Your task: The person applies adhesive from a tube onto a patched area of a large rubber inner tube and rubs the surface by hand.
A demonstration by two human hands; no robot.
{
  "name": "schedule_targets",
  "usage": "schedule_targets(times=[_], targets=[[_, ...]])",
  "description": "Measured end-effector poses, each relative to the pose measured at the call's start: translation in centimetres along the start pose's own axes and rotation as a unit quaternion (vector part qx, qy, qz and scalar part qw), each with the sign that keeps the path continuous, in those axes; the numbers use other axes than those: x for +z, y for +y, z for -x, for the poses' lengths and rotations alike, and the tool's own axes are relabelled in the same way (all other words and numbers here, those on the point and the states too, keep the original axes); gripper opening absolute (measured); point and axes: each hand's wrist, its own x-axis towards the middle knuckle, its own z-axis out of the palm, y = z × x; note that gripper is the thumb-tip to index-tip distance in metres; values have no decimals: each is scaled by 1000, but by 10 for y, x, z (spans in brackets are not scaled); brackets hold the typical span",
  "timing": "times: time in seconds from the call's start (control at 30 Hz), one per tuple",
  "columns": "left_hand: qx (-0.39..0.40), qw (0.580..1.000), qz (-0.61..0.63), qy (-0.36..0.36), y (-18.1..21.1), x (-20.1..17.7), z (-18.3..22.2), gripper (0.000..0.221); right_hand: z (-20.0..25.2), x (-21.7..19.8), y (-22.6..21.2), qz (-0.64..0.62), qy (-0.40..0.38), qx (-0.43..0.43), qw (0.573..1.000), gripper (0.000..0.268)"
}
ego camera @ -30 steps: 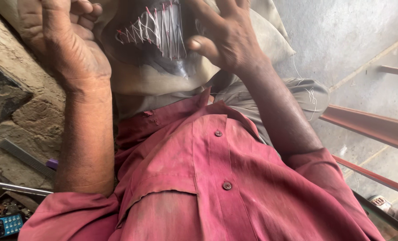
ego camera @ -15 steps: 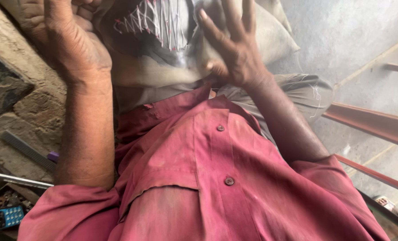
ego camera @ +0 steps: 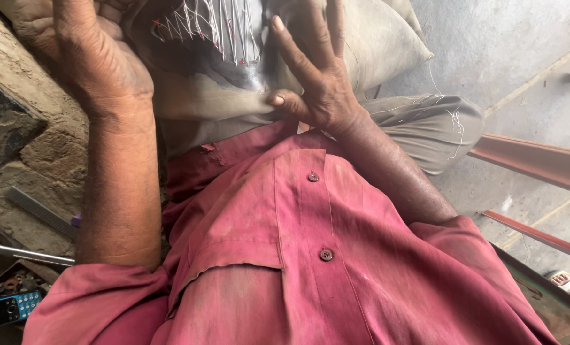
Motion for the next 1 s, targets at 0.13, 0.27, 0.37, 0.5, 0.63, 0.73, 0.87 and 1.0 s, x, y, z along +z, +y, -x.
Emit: schedule_targets(times=[0.13, 0.27, 0.37, 0.5, 0.63, 0.73, 0.87, 1.0], targets=[[3, 1000, -20, -17, 6, 8, -1, 15, -3, -9, -6, 3, 13, -16, 1000, 85], [-2, 1000, -19, -21, 7, 10, 1, 15, -3, -10, -11, -37, -19, 16, 999, 85], [-10, 1000, -20, -16, 12, 17, 0, 17, -12, -5, -12, 36, 11, -21, 999, 84], [-1, 1000, -18, -20, 17, 22, -1, 17, -14, -7, -11, 29, 5, -23, 999, 81], [-2, 998, -56, 11, 11, 15, 1, 20, -12, -6, -10, 24, -23, -2, 999, 82], [2, 997, -67, 21, 2, 8, 4, 23, -10, -6, -10, 20, -20, -7, 1000, 81], [29, 996, -80, 33, -15, -12, 3, 27, 5, -9, -8, -21, -10, -31, 999, 80], [42, 994, -95, 37, -30, -35, 4, 31, 15, -11, -12, -57, -12, -42, 997, 83]])
